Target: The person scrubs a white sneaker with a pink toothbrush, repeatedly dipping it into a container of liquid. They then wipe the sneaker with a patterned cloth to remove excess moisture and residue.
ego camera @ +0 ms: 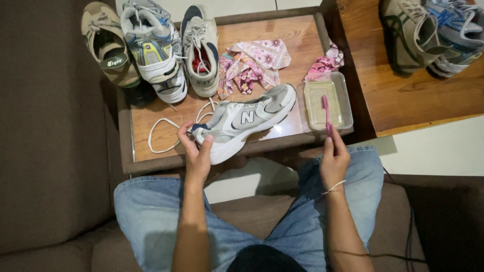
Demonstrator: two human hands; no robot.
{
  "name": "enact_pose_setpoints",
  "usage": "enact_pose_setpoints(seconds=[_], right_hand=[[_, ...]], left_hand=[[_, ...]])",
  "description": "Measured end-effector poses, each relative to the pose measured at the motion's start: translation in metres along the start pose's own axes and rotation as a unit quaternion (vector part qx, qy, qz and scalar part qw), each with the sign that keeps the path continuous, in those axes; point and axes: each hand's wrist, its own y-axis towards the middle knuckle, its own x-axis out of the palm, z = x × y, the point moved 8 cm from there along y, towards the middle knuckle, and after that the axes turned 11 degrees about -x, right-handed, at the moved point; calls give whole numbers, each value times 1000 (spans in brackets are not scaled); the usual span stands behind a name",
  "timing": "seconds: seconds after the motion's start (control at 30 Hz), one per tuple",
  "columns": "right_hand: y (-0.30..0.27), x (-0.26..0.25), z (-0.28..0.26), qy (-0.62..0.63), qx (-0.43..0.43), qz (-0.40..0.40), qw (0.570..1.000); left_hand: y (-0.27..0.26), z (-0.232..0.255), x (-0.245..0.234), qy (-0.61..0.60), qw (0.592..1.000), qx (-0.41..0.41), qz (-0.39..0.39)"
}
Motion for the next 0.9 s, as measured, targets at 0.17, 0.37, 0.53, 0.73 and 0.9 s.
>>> enact_pose_setpoints(seconds=[0.17, 0.37, 0.53, 0.73, 0.9], right_hand=[[-22, 47, -63, 85, -85, -105, 987], [-40, 86, -74, 85, -150, -214, 962], [-40, 85, -85, 105, -148, -223, 958], [-17, 53, -68, 47, -155, -139, 977], [-17, 57, -70, 66, -132, -162, 976]], left_hand=[[-6, 14, -1, -12, 1000, -3, -1], [-1, 1, -6, -7, 1000, 17, -12], [-2, 1, -9, -12, 1000, 7, -19], [0, -7, -10, -22, 999, 24, -18], [1, -11, -9, -22, 1000, 14, -17]])
